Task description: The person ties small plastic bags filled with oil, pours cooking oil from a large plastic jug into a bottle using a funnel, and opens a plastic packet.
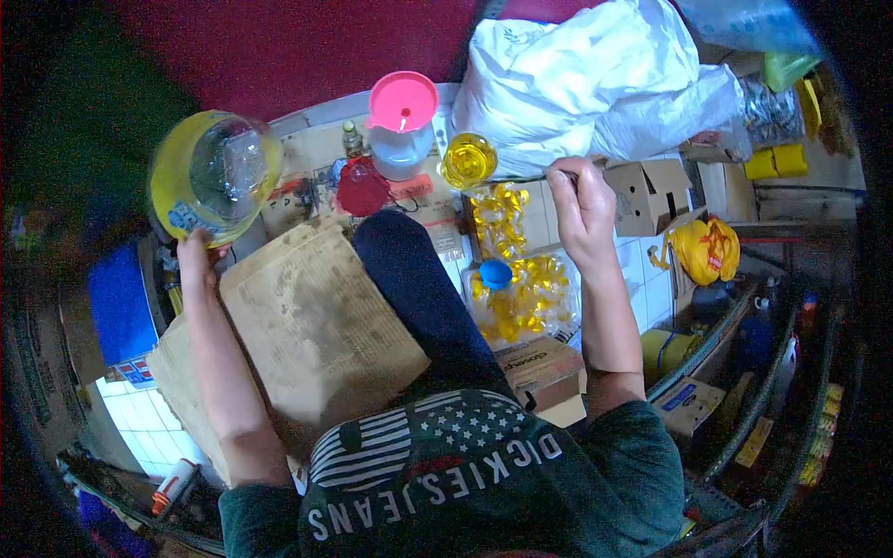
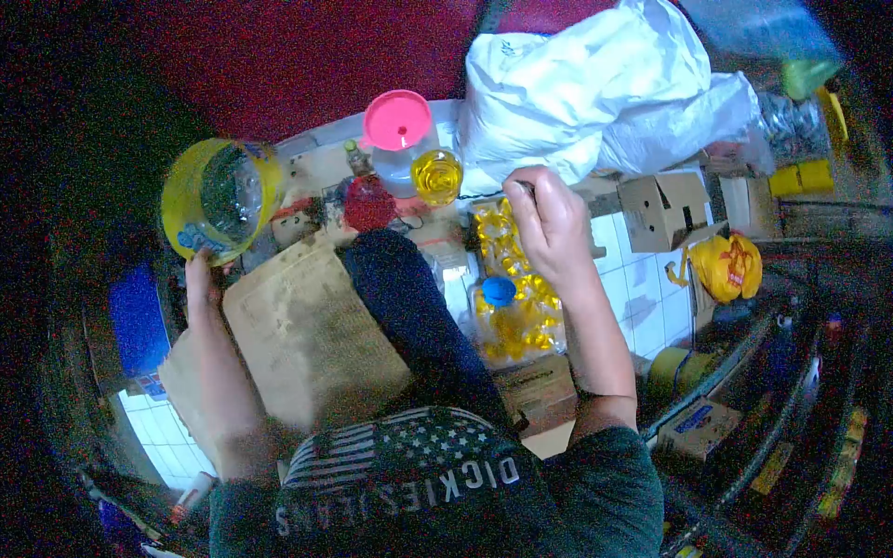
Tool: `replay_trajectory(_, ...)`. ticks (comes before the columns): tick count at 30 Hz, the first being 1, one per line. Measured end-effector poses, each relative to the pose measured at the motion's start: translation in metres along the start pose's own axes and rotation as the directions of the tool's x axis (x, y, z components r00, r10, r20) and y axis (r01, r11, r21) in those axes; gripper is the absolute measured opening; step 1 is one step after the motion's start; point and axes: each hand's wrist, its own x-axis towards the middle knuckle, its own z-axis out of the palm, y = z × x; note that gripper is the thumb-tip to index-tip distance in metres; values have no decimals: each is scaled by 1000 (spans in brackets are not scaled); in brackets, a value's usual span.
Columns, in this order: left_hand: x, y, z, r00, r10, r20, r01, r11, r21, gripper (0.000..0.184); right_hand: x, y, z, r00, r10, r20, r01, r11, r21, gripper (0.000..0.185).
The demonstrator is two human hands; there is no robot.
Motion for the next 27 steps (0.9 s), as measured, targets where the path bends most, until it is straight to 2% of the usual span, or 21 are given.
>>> replay_trajectory(2,-5,2,-3,999,28,35,-27,999,-26,20,-12,0,-11,1000,12,20,-11,1000,-29,7)
replay_trajectory(4,-6,-1,-6,1000,22,-17,-23,999,-36,20,-21,1,-18,1000,6,17,-5,999,-48,6)
replay_trajectory(10,-15,-2,-2,997,70,-8,-70,995,65,24,-42,-4,-39,999,10,31,-9,1000,-23,6)
replay_trajectory(13,-18,-9,1,992,117,-56,-111,989,97,25,-47,-10,-45,999,-3,47,2,1000,10,5)
replay_trajectory(16,-10,-16,-1,995,81,-50,-74,988,135,24,-50,-12,-49,997,19,71,-21,999,34,5)
replay_trajectory(22,-13,-19,0,998,44,-50,-43,999,21,22,-53,-15,-51,999,-5,41,1,997,78,6)
replay_trajectory(27,-12,-18,0,996,79,-50,-79,997,1,21,-55,-17,-56,999,-22,25,20,997,78,5)
